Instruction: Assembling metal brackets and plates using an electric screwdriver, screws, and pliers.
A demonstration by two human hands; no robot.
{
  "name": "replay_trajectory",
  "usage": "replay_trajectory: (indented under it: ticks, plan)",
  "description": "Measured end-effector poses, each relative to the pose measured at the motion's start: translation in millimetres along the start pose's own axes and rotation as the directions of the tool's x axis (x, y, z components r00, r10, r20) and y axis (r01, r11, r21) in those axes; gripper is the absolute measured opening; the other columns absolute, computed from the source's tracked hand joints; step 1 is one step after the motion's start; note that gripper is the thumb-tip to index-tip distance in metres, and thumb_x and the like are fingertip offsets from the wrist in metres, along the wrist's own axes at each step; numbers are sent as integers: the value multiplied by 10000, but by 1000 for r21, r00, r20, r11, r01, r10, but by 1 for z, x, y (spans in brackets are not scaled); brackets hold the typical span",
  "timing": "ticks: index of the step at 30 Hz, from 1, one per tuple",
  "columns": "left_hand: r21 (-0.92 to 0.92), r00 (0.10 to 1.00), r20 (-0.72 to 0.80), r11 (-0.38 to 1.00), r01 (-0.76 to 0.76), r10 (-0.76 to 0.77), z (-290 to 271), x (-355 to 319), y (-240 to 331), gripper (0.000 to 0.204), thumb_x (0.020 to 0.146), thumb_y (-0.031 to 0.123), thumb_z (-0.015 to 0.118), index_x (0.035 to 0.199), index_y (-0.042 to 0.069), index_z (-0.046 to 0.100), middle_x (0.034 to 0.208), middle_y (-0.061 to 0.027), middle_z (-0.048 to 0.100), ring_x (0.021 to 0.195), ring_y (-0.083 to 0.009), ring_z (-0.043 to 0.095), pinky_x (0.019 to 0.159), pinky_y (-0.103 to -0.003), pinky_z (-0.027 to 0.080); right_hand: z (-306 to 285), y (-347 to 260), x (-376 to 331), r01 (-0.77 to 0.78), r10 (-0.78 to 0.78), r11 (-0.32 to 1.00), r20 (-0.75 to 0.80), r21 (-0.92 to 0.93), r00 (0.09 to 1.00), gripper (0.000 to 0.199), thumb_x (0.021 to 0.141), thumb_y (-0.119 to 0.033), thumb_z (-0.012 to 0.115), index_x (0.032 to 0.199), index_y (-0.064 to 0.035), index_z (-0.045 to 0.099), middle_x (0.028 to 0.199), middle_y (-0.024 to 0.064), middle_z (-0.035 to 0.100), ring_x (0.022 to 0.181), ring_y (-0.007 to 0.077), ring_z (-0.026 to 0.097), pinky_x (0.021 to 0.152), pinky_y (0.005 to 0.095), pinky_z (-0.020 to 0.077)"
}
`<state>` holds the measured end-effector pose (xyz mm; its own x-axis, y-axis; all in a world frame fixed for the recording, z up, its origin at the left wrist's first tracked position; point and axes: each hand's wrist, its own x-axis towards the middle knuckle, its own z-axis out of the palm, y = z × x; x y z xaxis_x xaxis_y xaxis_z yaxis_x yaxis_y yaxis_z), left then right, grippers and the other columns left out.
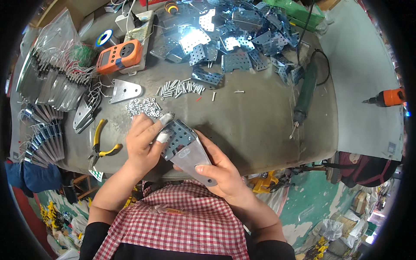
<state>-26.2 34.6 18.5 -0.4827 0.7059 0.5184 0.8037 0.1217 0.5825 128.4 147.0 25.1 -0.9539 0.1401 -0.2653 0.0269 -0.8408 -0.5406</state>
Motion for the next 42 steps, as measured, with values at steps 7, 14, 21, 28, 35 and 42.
replay_trajectory:
  ticks: [7, 14, 21, 28, 35, 42]
  plan:
    - [231, 974, -91, 956, -180, 206, 5, 6, -8, 410, 580, 108, 708, 973, 58, 601, 709, -27, 479, 710, -222, 479, 706, -354, 364, -4, 17, 6, 142, -142, 990, 23, 9, 990, 667, 764, -10, 501, 1356, 11, 194, 1290, 163, 383, 1158, 286, 438, 961, 433, 370]
    - [-200, 945, 201, 934, 297, -257, 16, -18, 23, 252, 712, 113, 652, 842, 16, 459, 739, -116, 503, 658, -298, 509, 605, -364, 418, -5, 33, 5, 253, -491, 346, 56, -904, 869, 597, 767, 20, 494, 1326, 13, 287, 1295, 206, 374, 1205, 305, 390, 991, 357, 311]
    - [-506, 768, 487, 582, 636, -416, 5, -29, 10, 106, 853, 111, 520, 857, 9, 490, 789, -53, 520, 727, -119, 482, 680, -257, 412, -33, -48, 16, 147, -651, 344, -123, -927, 749, 308, 765, -112, 601, 1071, -77, 579, 1100, 127, 560, 1141, 283, 439, 955, 406, 346]
    - [-538, 614, 684, 295, 789, -395, -24, -39, 16, 96, 858, 99, 525, 825, 14, 497, 767, 10, 509, 730, -52, 461, 663, -223, 397, -158, -179, -4, -546, -861, -166, -149, -821, 487, 633, 725, -152, 614, 1311, -117, 377, 1142, 194, 480, 1019, 316, 482, 878, 405, 391]
    - [-527, 597, 695, 280, 802, -400, -18, -49, 5, 69, 841, 72, 516, 829, 9, 493, 792, 17, 496, 752, -51, 447, 675, -222, 392, -86, -85, -15, 542, -675, 729, -310, -417, 669, 650, 743, -93, 595, 1317, -54, 293, 1102, 100, 495, 1026, 219, 487, 935, 399, 384]
    - [-572, 647, 645, 304, 761, -406, -13, -53, 5, 53, 781, 36, 494, 824, 6, 487, 796, 12, 494, 758, -54, 443, 668, -232, 390, -75, -35, -1, 432, -404, 891, -186, 142, 896, 562, 763, -221, 635, 1236, -73, 370, 943, 42, 517, 929, 188, 495, 928, 431, 353]
